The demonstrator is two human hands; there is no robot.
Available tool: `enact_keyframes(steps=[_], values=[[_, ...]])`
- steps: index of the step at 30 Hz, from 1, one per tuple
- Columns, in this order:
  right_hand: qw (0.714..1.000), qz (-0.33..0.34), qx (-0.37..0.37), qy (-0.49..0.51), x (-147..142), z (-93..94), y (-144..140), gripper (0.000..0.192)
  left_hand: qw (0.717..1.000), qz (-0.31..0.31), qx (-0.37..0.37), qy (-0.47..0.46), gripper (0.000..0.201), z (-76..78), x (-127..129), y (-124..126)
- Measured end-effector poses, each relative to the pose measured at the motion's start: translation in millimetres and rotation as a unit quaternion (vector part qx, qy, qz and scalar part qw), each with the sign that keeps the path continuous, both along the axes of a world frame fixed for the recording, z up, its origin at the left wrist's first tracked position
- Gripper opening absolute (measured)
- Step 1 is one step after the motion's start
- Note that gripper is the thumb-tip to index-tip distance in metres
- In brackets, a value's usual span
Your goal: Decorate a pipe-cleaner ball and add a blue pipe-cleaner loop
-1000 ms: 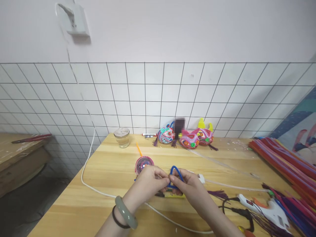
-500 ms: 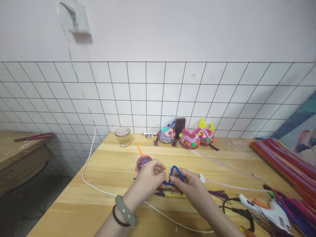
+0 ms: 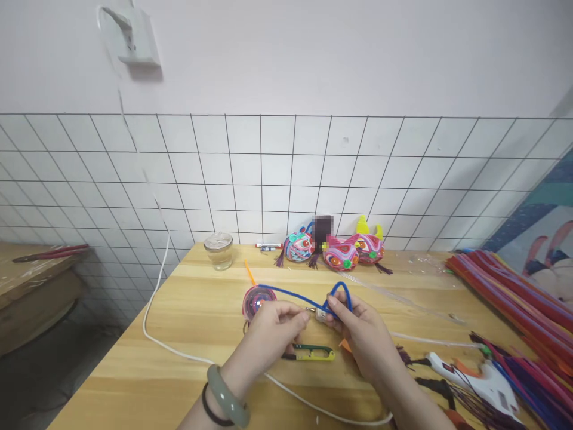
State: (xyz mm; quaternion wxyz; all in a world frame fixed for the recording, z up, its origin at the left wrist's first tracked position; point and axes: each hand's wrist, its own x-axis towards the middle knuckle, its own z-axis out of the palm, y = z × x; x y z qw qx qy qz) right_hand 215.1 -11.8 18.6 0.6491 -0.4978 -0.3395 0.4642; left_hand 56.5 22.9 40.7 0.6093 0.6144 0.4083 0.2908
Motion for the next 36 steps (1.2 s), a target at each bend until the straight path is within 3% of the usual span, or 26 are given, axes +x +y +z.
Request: enact_keyframes(steps=[5,13,36], values=[[1.0,0.012,0.0,0.027,-6.6,2.0,-2.7,0.029,0.994,-0.024,-0.055,-0.086,0.029,-7.4,7.8,-0.6],[0.999,0.018,0.007,0.026,-8.7,1.8,-4.0,0.026,0.969,0.038,-0.154,-0.188,0.027,-5.4,6.5,-0.3],[0.998,0.06,0.01,0.014,-6.4,-4.9,-2.3,0.023,0.976,0.034,-0.149,-0.157,0.027,-5.5,7.1,0.2]])
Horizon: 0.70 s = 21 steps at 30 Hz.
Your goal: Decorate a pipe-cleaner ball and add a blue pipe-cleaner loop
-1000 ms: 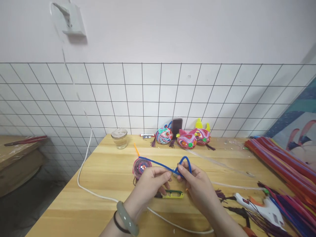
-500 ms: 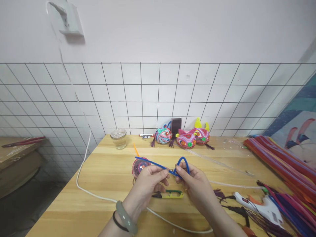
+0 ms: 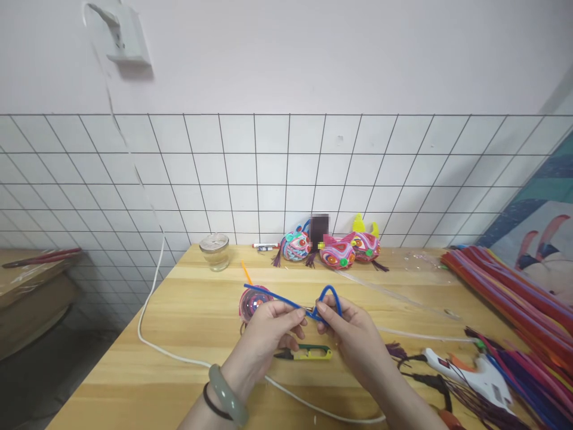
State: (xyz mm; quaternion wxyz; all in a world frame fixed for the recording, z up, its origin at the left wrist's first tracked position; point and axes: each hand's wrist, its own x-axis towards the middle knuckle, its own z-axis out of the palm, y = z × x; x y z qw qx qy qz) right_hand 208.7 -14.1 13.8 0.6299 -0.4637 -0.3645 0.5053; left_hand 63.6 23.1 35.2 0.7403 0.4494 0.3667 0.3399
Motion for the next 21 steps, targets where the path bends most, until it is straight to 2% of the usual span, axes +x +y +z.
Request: enact_keyframes(steps=[6,13,21], values=[[1.0,-0.003,-0.003,-0.013,0.1,-1.5,0.7,0.026,1.0,-0.008,0.004,-0.004,0.027,-1.2,-0.8,0.6],[1.0,0.008,0.003,-0.016,1.7,-4.8,0.8,0.024,1.0,0.0,0.006,0.012,0.027,4.0,-1.0,-1.0],[0.999,0.014,0.001,-0.039,-0.1,-1.6,-0.2,0.025,0.999,-0.005,0.016,0.027,0.025,4.4,-3.0,-0.6]])
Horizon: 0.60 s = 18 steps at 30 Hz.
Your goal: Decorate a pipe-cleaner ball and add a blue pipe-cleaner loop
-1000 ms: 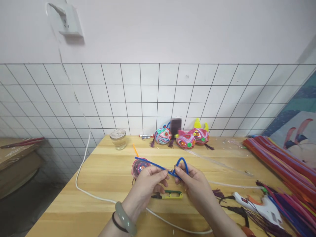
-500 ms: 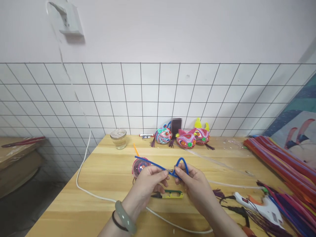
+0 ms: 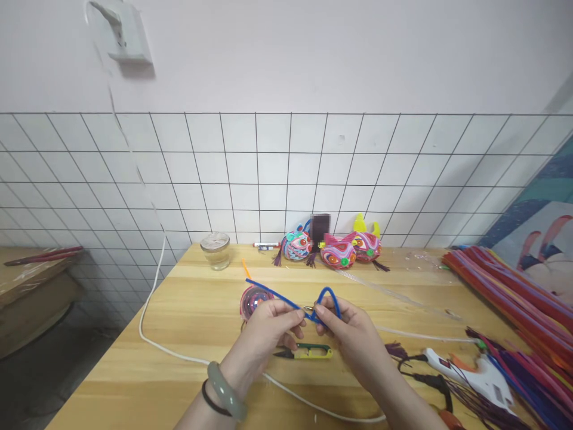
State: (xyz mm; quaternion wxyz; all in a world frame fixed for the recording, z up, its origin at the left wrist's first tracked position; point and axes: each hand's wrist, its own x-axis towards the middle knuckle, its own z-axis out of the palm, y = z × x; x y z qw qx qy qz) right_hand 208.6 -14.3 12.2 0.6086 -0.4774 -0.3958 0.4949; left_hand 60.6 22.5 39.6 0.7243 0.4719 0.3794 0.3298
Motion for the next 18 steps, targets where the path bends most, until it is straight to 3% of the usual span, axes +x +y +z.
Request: enact_keyframes(steps=[18], values=[[1.0,0.009,-0.008,-0.003,-0.6,0.7,0.4,0.026,1.0,-0.002,0.007,0.015,0.025,0.5,-1.0,1.8]])
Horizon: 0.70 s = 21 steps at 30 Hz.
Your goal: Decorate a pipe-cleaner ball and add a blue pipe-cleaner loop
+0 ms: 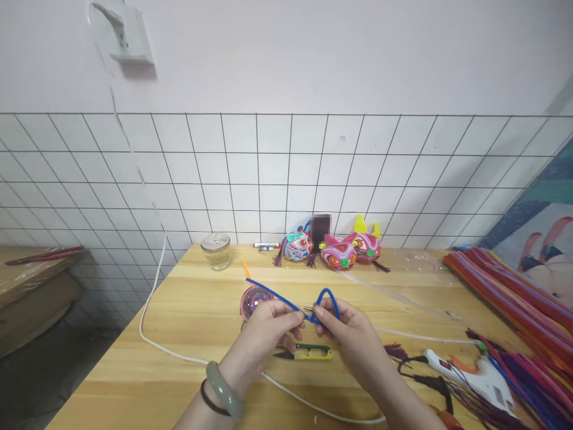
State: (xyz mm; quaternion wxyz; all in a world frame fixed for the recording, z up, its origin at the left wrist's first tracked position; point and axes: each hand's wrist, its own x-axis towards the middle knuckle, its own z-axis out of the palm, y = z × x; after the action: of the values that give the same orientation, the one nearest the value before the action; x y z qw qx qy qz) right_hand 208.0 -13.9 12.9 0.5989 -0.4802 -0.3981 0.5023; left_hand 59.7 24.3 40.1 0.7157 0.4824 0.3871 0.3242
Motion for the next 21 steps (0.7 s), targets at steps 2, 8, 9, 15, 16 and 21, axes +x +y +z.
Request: enact_keyframes(steps=[2,8,9,15,16,21], values=[[1.0,-0.001,0.001,0.0,-0.2,0.0,0.0,0.026,1.0,-0.003,0.002,0.004,0.024,0.5,0.0,-0.1],[1.0,0.002,-0.001,0.002,-1.5,1.8,-0.9,0.026,1.0,-0.004,0.004,0.003,0.023,2.1,0.1,-0.9],[1.0,0.003,0.0,0.001,-1.6,2.1,-1.0,0.026,1.0,-0.004,0.005,0.004,0.023,2.2,0.1,-1.0],[1.0,0.006,0.002,-0.013,-1.1,3.5,-1.0,0.027,1.0,-0.012,0.005,0.009,0.022,1.6,-0.5,-1.1],[1.0,0.005,0.001,-0.013,-1.2,3.7,-1.1,0.027,1.0,-0.014,0.005,0.007,0.022,1.6,-0.6,-1.1],[1.0,0.002,0.002,-0.009,-1.7,3.9,-1.8,0.027,1.0,-0.016,0.003,0.005,0.02,1.7,-0.7,-1.2]])
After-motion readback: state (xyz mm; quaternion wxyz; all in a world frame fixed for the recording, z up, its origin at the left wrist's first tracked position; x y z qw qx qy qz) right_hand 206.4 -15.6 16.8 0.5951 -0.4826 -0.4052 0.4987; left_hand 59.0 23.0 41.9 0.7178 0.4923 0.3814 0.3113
